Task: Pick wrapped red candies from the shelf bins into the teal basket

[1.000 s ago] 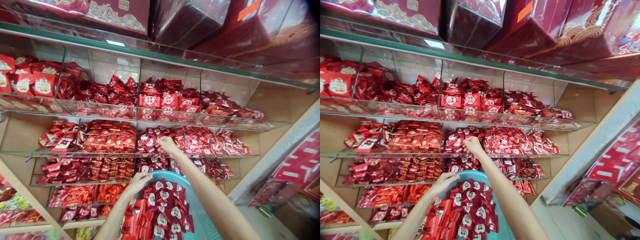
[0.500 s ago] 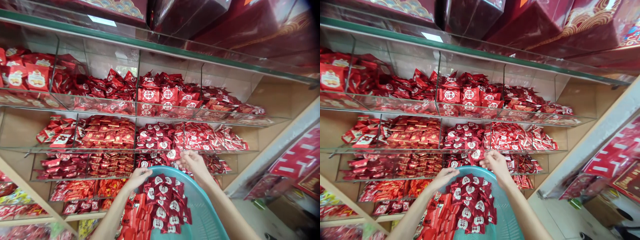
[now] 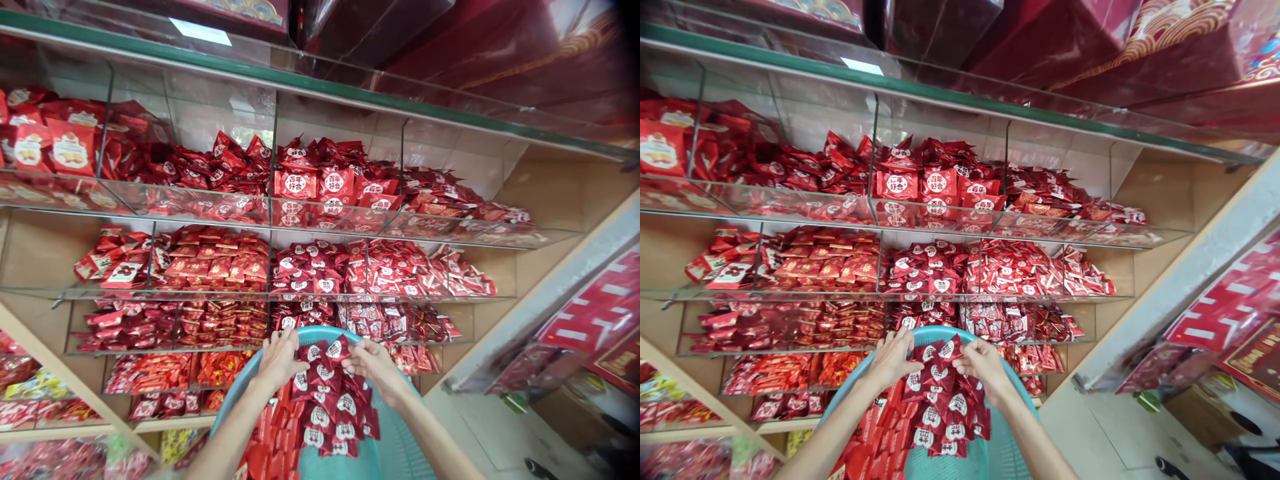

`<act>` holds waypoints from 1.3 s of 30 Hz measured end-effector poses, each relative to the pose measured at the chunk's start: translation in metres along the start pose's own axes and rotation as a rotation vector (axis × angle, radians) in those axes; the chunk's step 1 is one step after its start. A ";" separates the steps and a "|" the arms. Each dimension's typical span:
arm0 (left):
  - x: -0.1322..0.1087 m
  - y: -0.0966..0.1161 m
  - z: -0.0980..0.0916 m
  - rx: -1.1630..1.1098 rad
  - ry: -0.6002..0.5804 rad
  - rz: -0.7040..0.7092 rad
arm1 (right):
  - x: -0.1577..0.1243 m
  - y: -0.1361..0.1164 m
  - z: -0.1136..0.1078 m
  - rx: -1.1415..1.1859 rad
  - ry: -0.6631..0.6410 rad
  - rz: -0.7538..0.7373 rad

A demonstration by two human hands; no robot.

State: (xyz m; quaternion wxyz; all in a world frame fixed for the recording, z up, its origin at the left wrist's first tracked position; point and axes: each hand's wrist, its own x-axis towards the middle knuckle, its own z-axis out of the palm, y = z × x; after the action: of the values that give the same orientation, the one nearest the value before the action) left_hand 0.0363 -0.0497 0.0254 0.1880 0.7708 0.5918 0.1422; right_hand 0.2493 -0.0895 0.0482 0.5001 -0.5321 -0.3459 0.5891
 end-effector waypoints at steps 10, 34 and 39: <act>0.000 0.000 -0.001 0.023 0.040 0.026 | -0.008 0.014 0.003 0.001 -0.061 0.111; 0.010 -0.015 -0.014 -0.538 -0.074 0.161 | -0.009 0.029 0.018 0.119 -0.185 0.037; 0.011 -0.015 -0.013 -0.549 -0.077 0.162 | -0.007 0.030 0.021 0.041 -0.181 0.027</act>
State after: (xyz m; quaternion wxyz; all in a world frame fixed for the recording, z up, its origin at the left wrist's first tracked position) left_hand 0.0201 -0.0344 0.0302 0.3999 0.7406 0.4602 0.2825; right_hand 0.2221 -0.1014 0.0256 0.4695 -0.4710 -0.3705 0.6484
